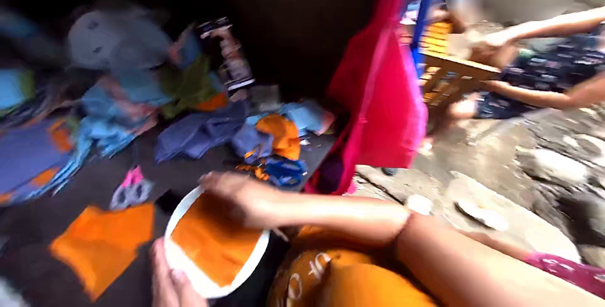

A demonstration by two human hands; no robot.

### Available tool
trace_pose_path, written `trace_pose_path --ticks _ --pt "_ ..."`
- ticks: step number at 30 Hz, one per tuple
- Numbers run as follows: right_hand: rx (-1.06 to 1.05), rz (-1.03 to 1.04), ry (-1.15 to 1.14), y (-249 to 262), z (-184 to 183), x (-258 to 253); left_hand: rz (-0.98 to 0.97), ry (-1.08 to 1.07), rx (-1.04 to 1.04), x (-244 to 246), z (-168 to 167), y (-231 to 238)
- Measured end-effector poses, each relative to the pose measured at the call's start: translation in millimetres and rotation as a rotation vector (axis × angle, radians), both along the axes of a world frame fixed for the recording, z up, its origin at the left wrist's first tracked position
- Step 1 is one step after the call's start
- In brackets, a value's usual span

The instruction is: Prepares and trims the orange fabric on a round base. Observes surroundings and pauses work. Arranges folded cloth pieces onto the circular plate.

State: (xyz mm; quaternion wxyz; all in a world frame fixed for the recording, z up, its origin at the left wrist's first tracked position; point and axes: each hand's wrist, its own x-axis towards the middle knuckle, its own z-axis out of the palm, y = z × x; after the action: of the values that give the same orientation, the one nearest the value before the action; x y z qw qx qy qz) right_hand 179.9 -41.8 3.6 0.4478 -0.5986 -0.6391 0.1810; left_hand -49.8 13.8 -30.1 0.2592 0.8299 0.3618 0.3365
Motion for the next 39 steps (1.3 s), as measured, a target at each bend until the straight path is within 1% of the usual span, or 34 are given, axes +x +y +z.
trace_pose_path --ticks 1,3,5,8,12,17,20,24,26,30,34,36,39 --pt "-0.004 0.006 0.024 -3 0 10 0.076 -0.029 0.009 4 2 -2" --pt "0.051 0.007 0.033 -5 -7 24 0.203 -0.017 0.049 6 2 -3" --pt "0.113 -0.018 0.009 -7 -15 30 0.269 0.021 0.045 7 3 -4" --pt "0.110 -0.063 -0.056 -10 -23 25 0.325 0.129 0.026 10 3 -5" --pt "0.099 -0.027 -0.163 -13 -28 13 0.334 0.195 -0.016 13 4 -6" --pt "0.167 0.020 -0.268 -8 -33 0 0.337 0.188 -0.034 12 6 -6" --pt "0.183 0.069 -0.358 -5 -30 -9 0.342 0.141 -0.052 11 6 -5" --pt "0.148 0.134 -0.504 7 -30 -23 0.370 -0.007 -0.021 6 2 -3" --pt "0.089 0.144 -0.563 16 -33 -29 0.367 -0.008 -0.015 6 1 -4" --pt "-0.041 0.170 -0.624 25 -37 -39 0.347 0.111 0.013 9 1 -5" --pt "-0.070 0.183 -0.635 24 -39 -41 0.327 0.194 0.007 11 2 -6" --pt "-0.087 0.190 -0.632 24 -39 -41 0.227 0.297 0.087 12 0 -6" --pt "-0.187 0.240 -0.571 22 -28 -39 0.039 0.488 0.197 18 -2 -7"
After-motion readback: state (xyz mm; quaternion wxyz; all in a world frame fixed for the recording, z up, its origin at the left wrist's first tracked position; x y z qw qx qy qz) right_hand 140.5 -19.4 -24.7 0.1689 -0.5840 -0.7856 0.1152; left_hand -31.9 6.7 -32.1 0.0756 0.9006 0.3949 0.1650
